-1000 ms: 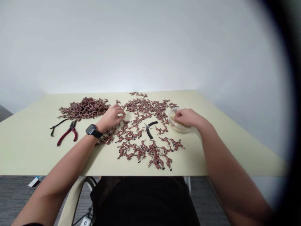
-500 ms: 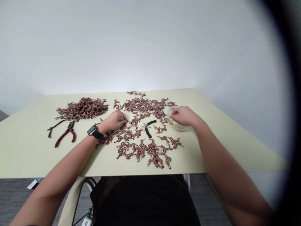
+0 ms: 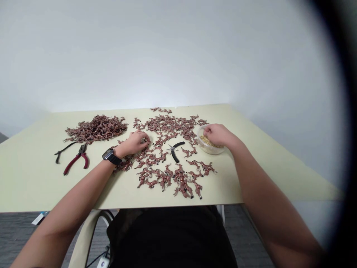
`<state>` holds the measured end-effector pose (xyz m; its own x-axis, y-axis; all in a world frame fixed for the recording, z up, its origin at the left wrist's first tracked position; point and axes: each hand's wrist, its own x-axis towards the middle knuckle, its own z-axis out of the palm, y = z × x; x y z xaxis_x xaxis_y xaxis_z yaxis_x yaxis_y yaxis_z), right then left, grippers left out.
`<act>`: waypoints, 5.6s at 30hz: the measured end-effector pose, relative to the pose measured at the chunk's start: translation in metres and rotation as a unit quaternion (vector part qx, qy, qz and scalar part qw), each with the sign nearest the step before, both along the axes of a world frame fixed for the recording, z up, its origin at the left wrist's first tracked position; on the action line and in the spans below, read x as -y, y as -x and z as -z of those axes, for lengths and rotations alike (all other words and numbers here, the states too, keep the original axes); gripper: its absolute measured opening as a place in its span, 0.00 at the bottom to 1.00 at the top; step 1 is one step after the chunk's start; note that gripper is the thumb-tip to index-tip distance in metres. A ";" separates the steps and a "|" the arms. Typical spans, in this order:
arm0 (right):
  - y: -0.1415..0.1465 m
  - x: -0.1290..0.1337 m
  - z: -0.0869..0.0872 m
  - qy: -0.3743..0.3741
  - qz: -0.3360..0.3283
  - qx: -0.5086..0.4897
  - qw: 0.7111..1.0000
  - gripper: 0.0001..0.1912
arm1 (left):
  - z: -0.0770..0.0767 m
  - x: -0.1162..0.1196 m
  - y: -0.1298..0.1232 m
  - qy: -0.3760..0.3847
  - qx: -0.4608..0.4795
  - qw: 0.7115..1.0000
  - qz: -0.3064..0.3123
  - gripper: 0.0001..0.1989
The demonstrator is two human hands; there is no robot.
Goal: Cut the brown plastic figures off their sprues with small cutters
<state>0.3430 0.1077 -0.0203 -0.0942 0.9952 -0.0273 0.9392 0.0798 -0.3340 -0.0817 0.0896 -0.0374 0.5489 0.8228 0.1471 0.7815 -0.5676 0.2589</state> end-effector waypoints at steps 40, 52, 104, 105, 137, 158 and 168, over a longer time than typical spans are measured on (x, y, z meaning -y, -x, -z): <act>0.100 0.072 -0.012 -0.168 -0.165 -0.302 0.924 0.09 | -0.022 0.048 -0.056 0.196 0.357 0.913 -0.001 0.17; 0.114 0.085 -0.013 -0.082 -0.205 -0.296 0.929 0.08 | -0.019 0.058 -0.069 0.202 0.390 0.898 0.005 0.18; 0.134 0.094 0.000 -0.027 -0.184 -0.362 0.913 0.05 | -0.022 0.086 -0.096 0.165 0.289 0.942 -0.043 0.11; 0.134 0.095 -0.001 -0.026 -0.184 -0.359 0.915 0.05 | -0.022 0.086 -0.096 0.155 0.280 0.946 -0.044 0.11; 0.121 0.070 0.009 -0.001 -0.188 -0.421 0.887 0.10 | -0.030 0.073 -0.081 0.359 0.313 0.878 0.045 0.20; 0.085 0.068 -0.016 0.015 -0.202 -0.172 0.964 0.09 | -0.019 0.065 -0.074 -0.059 0.118 0.987 -0.089 0.22; 0.085 0.070 -0.002 0.038 -0.222 -0.103 0.969 0.15 | -0.014 0.059 -0.072 -0.080 0.108 0.988 -0.078 0.22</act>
<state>0.2575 0.0374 -0.0185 -0.5245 0.8507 -0.0338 0.7305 0.4293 -0.5312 -0.0101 0.0304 -0.0233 0.3598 0.8516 0.3813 0.7989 -0.4922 0.3455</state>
